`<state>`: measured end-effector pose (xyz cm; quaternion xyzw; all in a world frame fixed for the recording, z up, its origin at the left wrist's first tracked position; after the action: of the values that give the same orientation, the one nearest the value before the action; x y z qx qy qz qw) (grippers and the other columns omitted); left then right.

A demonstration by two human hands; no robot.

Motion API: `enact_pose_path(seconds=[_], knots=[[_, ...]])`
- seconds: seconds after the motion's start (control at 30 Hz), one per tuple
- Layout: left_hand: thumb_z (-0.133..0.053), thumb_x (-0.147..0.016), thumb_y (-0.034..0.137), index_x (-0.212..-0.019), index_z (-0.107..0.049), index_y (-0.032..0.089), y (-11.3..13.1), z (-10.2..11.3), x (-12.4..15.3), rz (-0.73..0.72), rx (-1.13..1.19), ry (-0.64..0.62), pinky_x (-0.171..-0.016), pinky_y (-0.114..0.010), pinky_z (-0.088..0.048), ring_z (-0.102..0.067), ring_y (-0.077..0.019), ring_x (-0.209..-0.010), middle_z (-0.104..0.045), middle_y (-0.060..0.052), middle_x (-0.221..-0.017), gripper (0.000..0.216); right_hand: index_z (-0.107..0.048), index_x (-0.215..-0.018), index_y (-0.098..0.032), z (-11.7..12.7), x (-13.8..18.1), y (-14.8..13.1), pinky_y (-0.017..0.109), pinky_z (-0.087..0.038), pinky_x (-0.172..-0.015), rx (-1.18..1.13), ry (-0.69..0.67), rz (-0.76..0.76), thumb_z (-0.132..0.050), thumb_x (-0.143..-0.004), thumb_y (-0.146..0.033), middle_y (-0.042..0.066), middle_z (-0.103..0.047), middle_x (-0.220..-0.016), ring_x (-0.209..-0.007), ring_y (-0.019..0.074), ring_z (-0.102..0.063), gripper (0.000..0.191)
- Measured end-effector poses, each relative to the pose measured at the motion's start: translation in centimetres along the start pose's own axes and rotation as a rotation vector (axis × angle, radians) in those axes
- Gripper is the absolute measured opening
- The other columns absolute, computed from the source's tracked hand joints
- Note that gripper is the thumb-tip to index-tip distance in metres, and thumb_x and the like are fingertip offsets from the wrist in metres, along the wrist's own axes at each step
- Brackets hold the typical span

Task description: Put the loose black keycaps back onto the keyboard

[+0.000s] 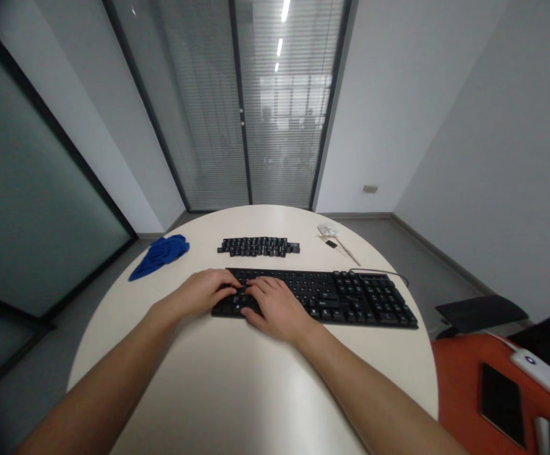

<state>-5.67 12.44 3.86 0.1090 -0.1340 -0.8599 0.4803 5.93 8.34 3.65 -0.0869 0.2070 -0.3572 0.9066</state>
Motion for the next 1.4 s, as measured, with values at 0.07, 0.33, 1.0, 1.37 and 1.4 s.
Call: enact_pose_path(seconds=[0.07, 0.33, 1.0, 1.37, 1.4], knots=[[-0.055, -0.095, 0.028, -0.113, -0.075, 0.027, -1.0, -0.2, -0.1, 0.005, 0.137, 0.006, -0.092, -0.030, -0.049, -0.067, -0.0227, -0.105, -0.075, -0.002, -0.116, 0.027, -0.063, -0.119, -0.018, 0.1, 0.0, 0.0, 0.048, -0.039, -0.111, -0.006, 0.003, 0.003, -0.060, -0.096, -0.038, 0.013, -0.061, -0.136, -0.130, 0.0276, -0.051, 0.031], [-0.060, -0.089, 0.030, -0.108, -0.076, 0.018, -3.1, -1.3, -0.7, 0.090, 0.458, -0.028, -0.082, -0.031, -0.053, -0.069, -0.0217, -0.089, -0.077, -0.006, -0.104, 0.028, -0.064, -0.119, -0.019, 0.1, -0.1, -0.1, 0.047, -0.039, -0.111, -0.019, 0.011, 0.003, -0.061, -0.095, -0.038, 0.012, -0.061, -0.136, -0.130, 0.0271, -0.052, 0.031], [-0.060, -0.091, 0.026, -0.106, -0.077, 0.028, -1.5, -0.1, 0.0, 0.048, 0.122, 0.012, -0.086, -0.029, -0.050, -0.069, -0.0224, -0.100, -0.076, -0.001, -0.111, 0.023, -0.064, -0.119, -0.019, 0.3, -0.1, -0.2, 0.048, -0.039, -0.111, -0.012, 0.005, 0.000, -0.060, -0.095, -0.037, 0.012, -0.061, -0.136, -0.129, 0.0276, -0.053, 0.030], [-0.060, -0.092, 0.024, -0.105, -0.076, 0.030, -0.1, 0.4, 0.3, 0.047, -0.031, -0.001, -0.084, -0.029, -0.048, -0.068, -0.0228, -0.101, -0.074, 0.000, -0.113, 0.022, -0.064, -0.119, -0.018, 0.1, -0.1, -0.1, 0.048, -0.039, -0.111, -0.009, -0.001, -0.004, -0.060, -0.095, -0.038, 0.013, -0.062, -0.136, -0.130, 0.0278, -0.052, 0.032], [-0.060, -0.092, 0.022, -0.104, -0.076, 0.029, 0.2, 0.4, 0.3, 0.043, -0.061, -0.007, -0.083, -0.029, -0.048, -0.068, -0.0227, -0.100, -0.074, 0.000, -0.113, 0.022, -0.064, -0.119, -0.018, 0.1, -0.1, -0.1, 0.048, -0.039, -0.111, -0.008, -0.002, -0.005, -0.060, -0.095, -0.038, 0.013, -0.062, -0.136, -0.129, 0.0279, -0.052, 0.032]])
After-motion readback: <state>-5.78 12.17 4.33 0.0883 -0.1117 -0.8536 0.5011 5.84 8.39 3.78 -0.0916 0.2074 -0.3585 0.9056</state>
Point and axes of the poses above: each hand's wrist, its own x-axis away from the middle knuckle, its own z-axis out of the back of the hand, y = z × x, the point moved 10 cm from there along -x, towards the middle knuckle
